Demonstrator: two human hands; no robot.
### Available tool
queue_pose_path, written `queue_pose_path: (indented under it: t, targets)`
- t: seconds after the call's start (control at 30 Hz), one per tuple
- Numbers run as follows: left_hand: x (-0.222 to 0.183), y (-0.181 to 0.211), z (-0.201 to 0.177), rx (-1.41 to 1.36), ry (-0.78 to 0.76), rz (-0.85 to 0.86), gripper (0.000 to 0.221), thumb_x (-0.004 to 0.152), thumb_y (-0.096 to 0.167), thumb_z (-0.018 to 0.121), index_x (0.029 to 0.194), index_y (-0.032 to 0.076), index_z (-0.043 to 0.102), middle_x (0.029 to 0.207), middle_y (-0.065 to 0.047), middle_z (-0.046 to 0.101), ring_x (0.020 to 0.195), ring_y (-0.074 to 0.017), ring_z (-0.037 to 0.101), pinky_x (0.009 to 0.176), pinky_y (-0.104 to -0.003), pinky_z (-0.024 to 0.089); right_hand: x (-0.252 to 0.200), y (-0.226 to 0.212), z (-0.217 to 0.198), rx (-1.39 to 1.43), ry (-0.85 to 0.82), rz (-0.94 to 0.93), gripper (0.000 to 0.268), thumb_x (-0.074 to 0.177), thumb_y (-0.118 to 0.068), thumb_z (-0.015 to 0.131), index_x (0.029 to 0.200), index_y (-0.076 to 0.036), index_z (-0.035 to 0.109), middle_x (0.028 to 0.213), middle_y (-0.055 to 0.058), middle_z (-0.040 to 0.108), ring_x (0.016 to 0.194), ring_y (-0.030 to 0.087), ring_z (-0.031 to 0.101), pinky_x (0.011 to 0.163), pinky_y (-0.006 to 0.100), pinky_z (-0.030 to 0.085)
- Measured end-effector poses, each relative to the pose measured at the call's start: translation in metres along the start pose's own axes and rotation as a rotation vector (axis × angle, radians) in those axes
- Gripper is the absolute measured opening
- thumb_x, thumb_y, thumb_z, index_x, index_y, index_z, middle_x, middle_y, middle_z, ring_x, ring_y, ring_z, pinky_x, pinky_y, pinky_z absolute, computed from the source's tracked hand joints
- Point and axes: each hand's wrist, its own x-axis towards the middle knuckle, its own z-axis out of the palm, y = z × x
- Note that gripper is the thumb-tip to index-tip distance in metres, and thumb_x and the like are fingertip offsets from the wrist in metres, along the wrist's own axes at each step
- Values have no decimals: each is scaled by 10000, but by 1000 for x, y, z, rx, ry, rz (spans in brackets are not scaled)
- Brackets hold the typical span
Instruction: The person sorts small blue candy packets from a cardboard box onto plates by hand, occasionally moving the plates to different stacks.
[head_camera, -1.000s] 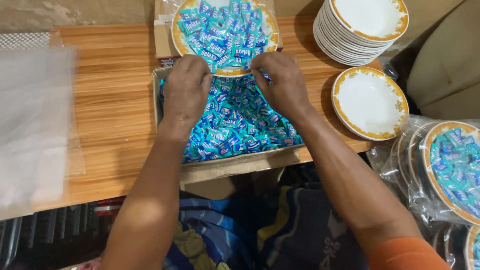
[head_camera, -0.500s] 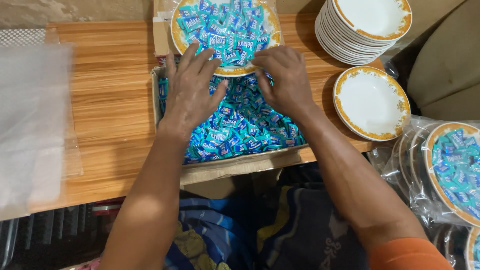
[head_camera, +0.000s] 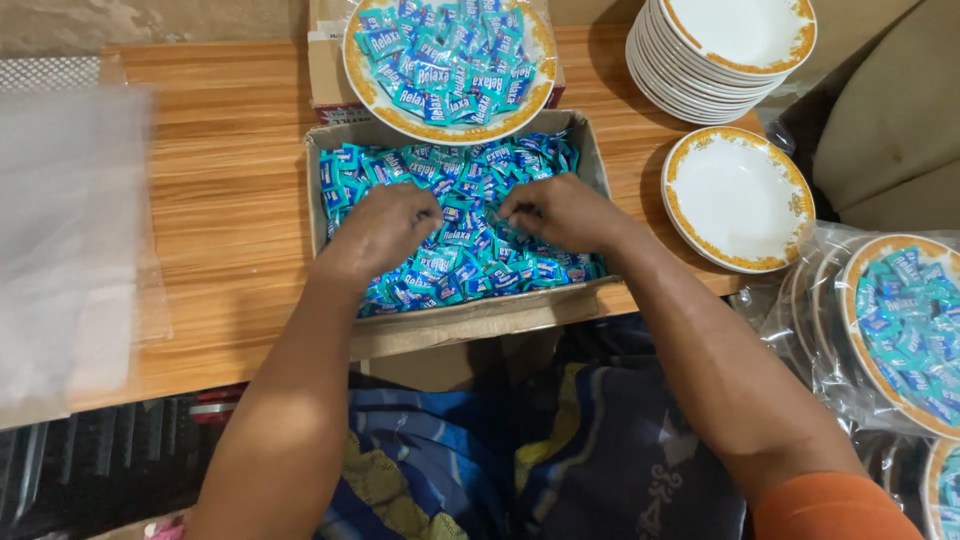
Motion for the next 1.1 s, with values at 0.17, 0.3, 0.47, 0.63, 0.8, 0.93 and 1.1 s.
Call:
queue_pose_path:
  t: [0.17, 0.3, 0.47, 0.63, 0.8, 0.93, 1.1]
  targets:
    - [1, 0, 20, 51, -83, -48, 196, 919, 107, 729, 1102, 59, 777, 978, -182, 733, 958, -383, 733, 759, -479, 599, 0, -1, 10, 51, -170, 111, 230, 880, -92, 755, 1100, -27, 764, 958, 244, 773, 946, 428, 748, 834, 531, 581]
    - [2, 2, 23, 18, -103, -81, 238, 897, 109, 768, 1130, 65, 758, 988, -184, 703, 988, -382, 710, 788, -474, 594, 4, 20, 23, 61, -214, 183, 167, 834, -151, 821, 997, -127, 797, 908, 113, 792, 889, 302, 768, 786, 426, 600]
    - [4, -4, 22, -29, -52, -97, 161, 884, 103, 788, 1039, 77, 754, 943, -170, 715, 956, -371, 721, 771, -465, 587, 5, 16, 19, 92, -179, 205, 136, 861, -152, 801, 992, -118, 786, 914, 123, 790, 894, 309, 764, 781, 426, 596]
    - [-4, 3, 6, -174, -7, -129, 112, 919, 55, 729, 1029, 34, 735, 916, -217, 737, 919, -393, 728, 749, -483, 577, 5, 12, 23, 84, -216, 159, 265, 803, -155, 831, 1051, -98, 759, 972, 146, 786, 915, 333, 755, 797, 453, 595]
    - [-8, 10, -13, -251, 65, -218, 179, 941, 62, 696, 1119, 45, 693, 973, -217, 753, 927, -360, 745, 745, -474, 586, 4, 4, 21, 125, -166, 116, 125, 843, -60, 760, 966, -81, 758, 885, 160, 774, 853, 351, 755, 718, 461, 587]
    - [-13, 14, -29, -315, 126, -217, 244, 948, 57, 687, 1188, 84, 649, 960, -198, 748, 907, -346, 754, 725, -469, 584, 5, 16, 11, 196, -42, 54, 92, 874, -69, 776, 957, -83, 739, 864, 185, 764, 822, 361, 752, 693, 464, 589]
    - [-9, 4, -33, -445, 310, -104, 134, 969, 69, 697, 1097, 103, 681, 898, -105, 717, 796, -209, 735, 703, -348, 548, 8, 34, 5, 578, 290, -21, 182, 963, 29, 676, 1136, -28, 676, 867, 118, 663, 708, 178, 677, 584, 257, 553]
